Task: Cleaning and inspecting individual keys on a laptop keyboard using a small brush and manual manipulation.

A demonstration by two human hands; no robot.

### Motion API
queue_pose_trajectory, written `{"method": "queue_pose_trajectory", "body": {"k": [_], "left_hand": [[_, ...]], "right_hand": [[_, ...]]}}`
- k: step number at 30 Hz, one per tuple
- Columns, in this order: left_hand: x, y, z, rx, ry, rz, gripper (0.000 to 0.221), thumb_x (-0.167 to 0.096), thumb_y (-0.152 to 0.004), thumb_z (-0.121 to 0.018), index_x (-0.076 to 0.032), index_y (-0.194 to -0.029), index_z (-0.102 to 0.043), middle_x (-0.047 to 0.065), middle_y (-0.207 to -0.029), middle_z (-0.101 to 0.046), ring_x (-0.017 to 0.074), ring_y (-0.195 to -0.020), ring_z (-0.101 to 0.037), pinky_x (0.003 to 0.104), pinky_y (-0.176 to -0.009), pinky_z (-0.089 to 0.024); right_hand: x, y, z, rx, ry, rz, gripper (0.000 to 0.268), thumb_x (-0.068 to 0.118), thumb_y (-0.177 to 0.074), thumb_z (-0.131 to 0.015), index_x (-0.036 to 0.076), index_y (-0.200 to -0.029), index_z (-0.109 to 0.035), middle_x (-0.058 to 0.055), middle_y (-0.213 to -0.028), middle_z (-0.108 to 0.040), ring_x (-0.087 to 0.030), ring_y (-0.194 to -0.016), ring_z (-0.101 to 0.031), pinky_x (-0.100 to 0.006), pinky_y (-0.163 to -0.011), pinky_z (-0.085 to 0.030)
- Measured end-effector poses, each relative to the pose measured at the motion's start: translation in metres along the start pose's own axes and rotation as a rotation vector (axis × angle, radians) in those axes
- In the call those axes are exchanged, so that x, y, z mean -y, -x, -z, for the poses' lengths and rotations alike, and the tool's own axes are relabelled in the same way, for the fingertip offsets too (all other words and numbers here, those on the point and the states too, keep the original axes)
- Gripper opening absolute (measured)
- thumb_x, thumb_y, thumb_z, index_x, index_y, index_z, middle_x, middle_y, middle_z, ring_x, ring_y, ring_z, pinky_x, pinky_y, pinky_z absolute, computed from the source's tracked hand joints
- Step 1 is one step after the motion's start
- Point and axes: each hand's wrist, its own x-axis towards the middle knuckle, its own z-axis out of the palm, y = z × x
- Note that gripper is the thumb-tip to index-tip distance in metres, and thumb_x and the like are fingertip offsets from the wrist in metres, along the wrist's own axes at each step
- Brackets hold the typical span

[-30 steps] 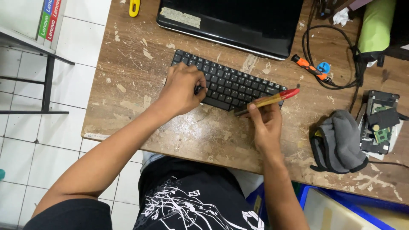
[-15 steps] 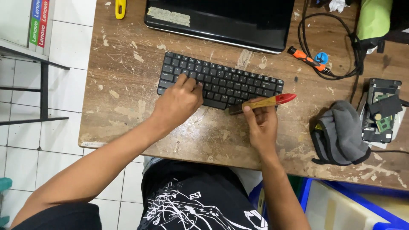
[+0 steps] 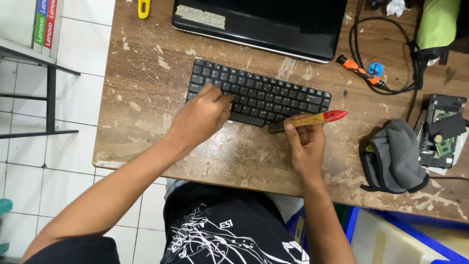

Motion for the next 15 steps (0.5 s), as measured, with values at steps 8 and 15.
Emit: {"method": "queue_pose_trajectory", "body": {"k": [8, 15], "left_hand": [[-0.006, 0.013, 0.005, -0.233, 0.29, 0.175, 0.027, 0.006, -0.092, -0.076, -0.003, -0.117, -0.081, 0.008, -0.079, -0.068, 0.0259, -0.083, -0.072, 0.033, -0.073, -0.064], [-0.006, 0.017, 0.013, -0.232, 0.197, 0.161, 0.021, -0.014, -0.092, -0.082, -0.01, -0.112, -0.084, 0.003, -0.093, -0.07, 0.0254, -0.095, -0.069, 0.037, -0.085, -0.055]], "right_hand": [[0.01, -0.005, -0.003, 0.007, 0.008, -0.01, 0.02, 0.001, -0.108, -0.068, -0.001, -0.122, -0.055, -0.014, -0.112, -0.065, -0.018, -0.095, -0.069, -0.031, -0.085, -0.058], [0.027, -0.012, -0.011, 0.035, 0.061, 0.008, 0.016, 0.001, -0.107, -0.07, -0.003, -0.115, -0.058, -0.017, -0.109, -0.068, -0.02, -0.095, -0.072, -0.031, -0.086, -0.06]]}}
